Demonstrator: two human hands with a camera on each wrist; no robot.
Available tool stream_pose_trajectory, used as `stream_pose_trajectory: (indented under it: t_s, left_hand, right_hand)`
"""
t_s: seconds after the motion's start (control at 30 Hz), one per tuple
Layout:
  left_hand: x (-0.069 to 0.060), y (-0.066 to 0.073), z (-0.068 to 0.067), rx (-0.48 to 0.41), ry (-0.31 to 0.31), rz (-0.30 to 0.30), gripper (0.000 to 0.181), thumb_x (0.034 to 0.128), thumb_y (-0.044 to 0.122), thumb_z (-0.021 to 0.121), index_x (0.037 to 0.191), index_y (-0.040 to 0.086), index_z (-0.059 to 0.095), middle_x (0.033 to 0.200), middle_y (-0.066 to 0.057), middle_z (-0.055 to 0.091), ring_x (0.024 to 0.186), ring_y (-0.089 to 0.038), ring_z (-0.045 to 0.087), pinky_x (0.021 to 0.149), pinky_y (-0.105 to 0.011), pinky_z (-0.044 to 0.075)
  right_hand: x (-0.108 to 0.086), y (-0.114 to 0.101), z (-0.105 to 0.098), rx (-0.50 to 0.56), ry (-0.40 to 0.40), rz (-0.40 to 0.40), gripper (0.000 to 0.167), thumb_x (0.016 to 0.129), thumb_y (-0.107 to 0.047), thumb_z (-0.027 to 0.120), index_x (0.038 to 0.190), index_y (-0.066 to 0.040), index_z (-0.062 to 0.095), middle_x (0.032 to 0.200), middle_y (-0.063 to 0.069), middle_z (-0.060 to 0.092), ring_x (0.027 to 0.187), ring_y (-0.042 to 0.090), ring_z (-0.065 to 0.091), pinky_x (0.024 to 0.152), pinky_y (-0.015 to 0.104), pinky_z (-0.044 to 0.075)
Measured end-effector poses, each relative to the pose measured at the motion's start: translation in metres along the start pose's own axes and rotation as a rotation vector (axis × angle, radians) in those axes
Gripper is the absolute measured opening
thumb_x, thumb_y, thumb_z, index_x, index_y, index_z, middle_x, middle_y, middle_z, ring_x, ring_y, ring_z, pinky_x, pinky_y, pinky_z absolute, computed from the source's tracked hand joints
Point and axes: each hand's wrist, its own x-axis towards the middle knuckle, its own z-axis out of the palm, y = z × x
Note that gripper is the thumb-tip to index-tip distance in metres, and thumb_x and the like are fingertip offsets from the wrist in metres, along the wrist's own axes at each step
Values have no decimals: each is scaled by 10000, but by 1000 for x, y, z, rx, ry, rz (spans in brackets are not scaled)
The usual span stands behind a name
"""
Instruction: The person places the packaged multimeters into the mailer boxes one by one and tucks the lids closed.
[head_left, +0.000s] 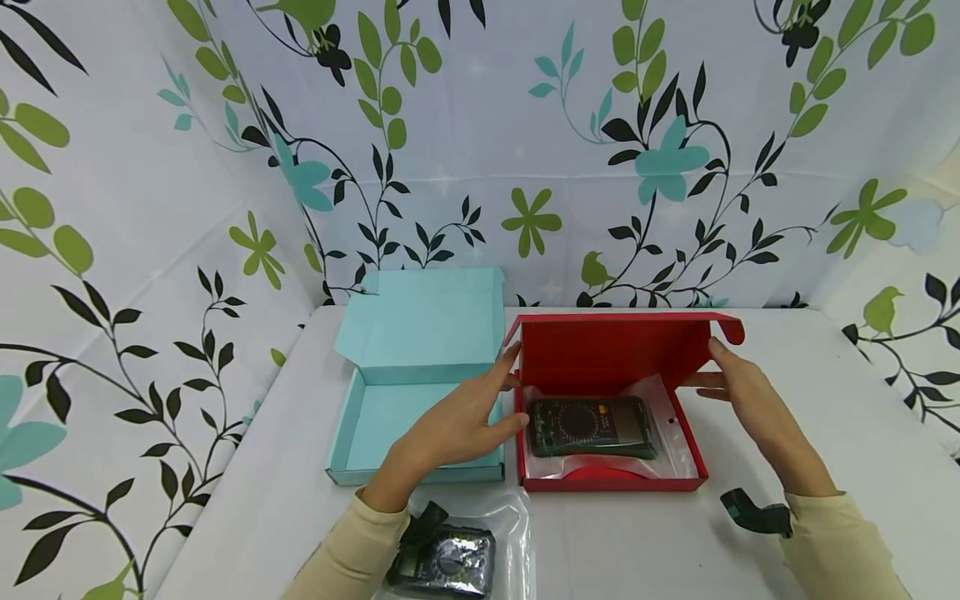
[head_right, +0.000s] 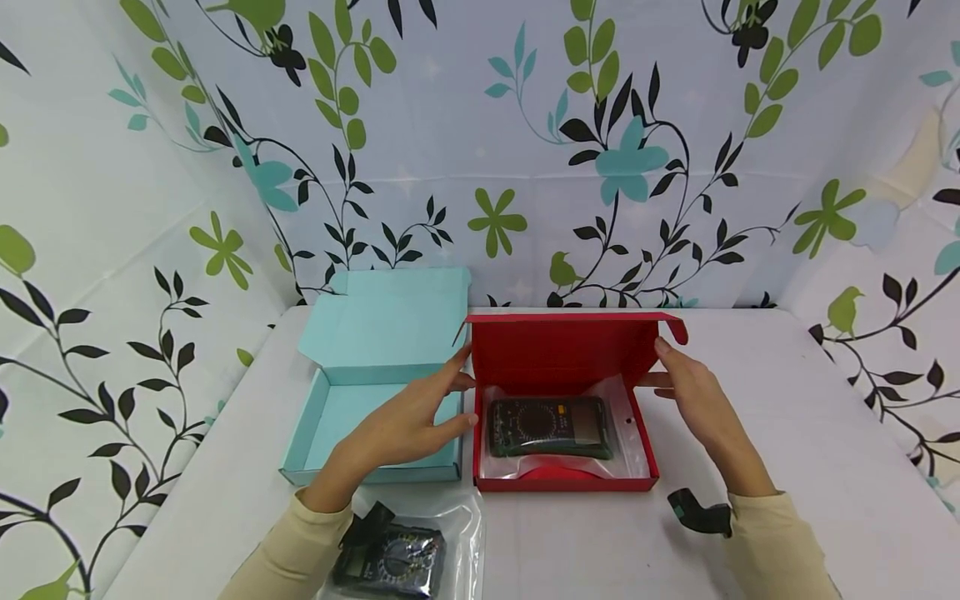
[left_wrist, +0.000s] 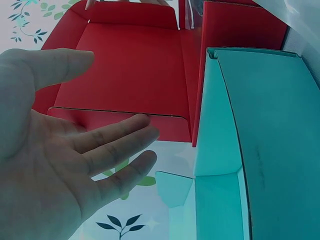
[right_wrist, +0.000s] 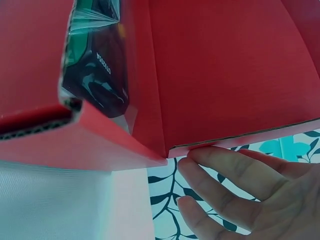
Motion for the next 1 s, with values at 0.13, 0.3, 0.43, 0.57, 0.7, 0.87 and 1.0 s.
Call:
stream_pose_trajectory:
  t_s: [0.13,0.3,0.43,0.57,0.7,0.87,1.0]
  left_hand:
    - [1,1,0,7,-3,-13,978,1010,173,671,1683,195,-38,1526,-95,520,1300,-256,583,1001,-488,518]
    - [2,2,0,7,-9,-26,959,1007,188,669,1685,214,-8,1495,-74,551,1281,-221,594,981,-455,533]
    - [0,2,0,-8,-15,-31,915,1011,181,663,1686,174,44,1442,-100,594,1285,-274,599,965,-476,543]
    - [-1,2,1,-26,-17,-30,901,1014,170,661,1685,171,59,1400,-118,623,1279,-320,602,950,-506,549]
    - [-1,1,2,-32,-18,-28,909,1012,176,663,1686,197,55,1421,-93,616,1265,-297,613,936,-497,557]
    - [0,2,2,-37,-24,-31,898,1008,182,672,1683,179,78,1420,-93,617,1264,-293,617,936,-491,558]
    - [-1,2,3,-26,-19,-52,907,1009,190,669,1681,164,60,1427,-95,611,1273,-285,613,958,-478,547]
  right_hand:
    - [1,0,-1,-16,-4,6,742,1106,-545,233,1628,-18,245,1432,346,524,1208,593,557,974,827,315]
    - [2,2,-2,-15,-8,10,741,1103,-545,238,1620,-14,255,1451,346,506,1200,595,564,966,841,300]
    - [1,3,-2,0,-9,0,731,1105,-537,248,1619,-16,258,1464,340,494,1205,592,561,979,831,301]
    - [0,4,-3,1,-5,-9,723,1104,-533,260,1615,-20,270,1467,331,495,1207,580,563,992,810,319]
    - [-2,4,-3,-5,-1,-20,709,1104,-525,272,1609,-27,285,1461,318,507,1207,561,566,996,783,352]
    - [-3,5,-4,-22,-1,-40,687,1108,-495,292,1596,-11,292,1459,322,501,1200,558,566,995,764,374]
    - [-3,6,-4,-32,-4,-56,677,1108,-477,307,1587,2,301,1461,319,494,1202,550,562,990,750,394]
